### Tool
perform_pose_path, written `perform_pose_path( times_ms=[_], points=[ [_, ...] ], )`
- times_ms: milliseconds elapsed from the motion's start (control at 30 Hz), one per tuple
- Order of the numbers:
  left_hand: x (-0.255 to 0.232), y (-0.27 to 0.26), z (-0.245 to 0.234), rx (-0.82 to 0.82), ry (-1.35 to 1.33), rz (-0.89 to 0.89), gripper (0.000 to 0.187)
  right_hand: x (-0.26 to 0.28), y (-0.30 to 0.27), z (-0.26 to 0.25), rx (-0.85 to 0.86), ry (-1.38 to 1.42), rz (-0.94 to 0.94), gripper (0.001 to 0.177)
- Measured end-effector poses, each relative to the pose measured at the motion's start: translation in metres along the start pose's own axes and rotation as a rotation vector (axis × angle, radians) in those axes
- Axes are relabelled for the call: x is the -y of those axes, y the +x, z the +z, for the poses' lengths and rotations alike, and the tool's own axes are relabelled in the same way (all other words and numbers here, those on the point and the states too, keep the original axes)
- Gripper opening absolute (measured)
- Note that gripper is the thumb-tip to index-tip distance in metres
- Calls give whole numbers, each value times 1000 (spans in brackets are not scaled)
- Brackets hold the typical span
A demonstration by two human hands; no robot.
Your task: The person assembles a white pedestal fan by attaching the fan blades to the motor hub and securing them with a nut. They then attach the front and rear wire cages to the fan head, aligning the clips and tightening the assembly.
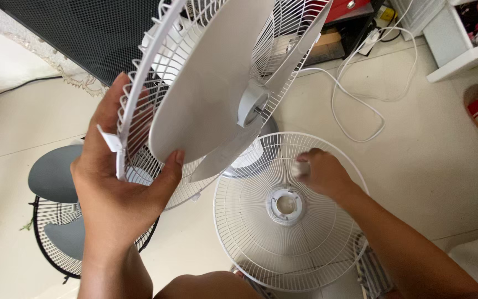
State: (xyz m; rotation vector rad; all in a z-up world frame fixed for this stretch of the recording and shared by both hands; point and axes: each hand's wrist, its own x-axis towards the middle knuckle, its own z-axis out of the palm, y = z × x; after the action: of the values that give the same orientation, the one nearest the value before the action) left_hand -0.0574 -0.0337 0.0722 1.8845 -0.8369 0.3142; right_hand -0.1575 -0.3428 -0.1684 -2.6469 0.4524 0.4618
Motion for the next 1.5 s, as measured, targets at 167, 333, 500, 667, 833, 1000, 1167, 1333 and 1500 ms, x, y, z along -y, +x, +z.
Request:
perform_pose_path(
  times_ms=[167,333,500,667,833,1000,1167,1333,1500],
  points=[
    [1,-7,-2,5,14,-58,80,67,-20,-56,-667,1017,-645,46],
    [-3,-9,-2,-4,27,29,76,108,-17,-80,-789,880,-792,44],
    [0,-12,-4,-13,60,18,78,114,-10,-78,-981,507,-725,39],
    [3,-12,-5,-17,51,20,78,114,-2,-72,-992,482,-884,30],
    [4,-10,-5,-22,63,6,78,122,-5,-67,-999,650,-905,32],
    [5,-10,-5,-12,58,12,79,131,-5,-69,-1005,912,-806,49],
    [5,-10,-5,-6,75,17,78,121,-4,-67,-707,1078,-406,47],
    [5,-9,-4,-2,75,-3,78,112,-14,-69,-850,859,-888,43],
    [5,-11,-1,-5,21,1,77,110,-19,-57,-775,1390,-575,36]
  ],
)
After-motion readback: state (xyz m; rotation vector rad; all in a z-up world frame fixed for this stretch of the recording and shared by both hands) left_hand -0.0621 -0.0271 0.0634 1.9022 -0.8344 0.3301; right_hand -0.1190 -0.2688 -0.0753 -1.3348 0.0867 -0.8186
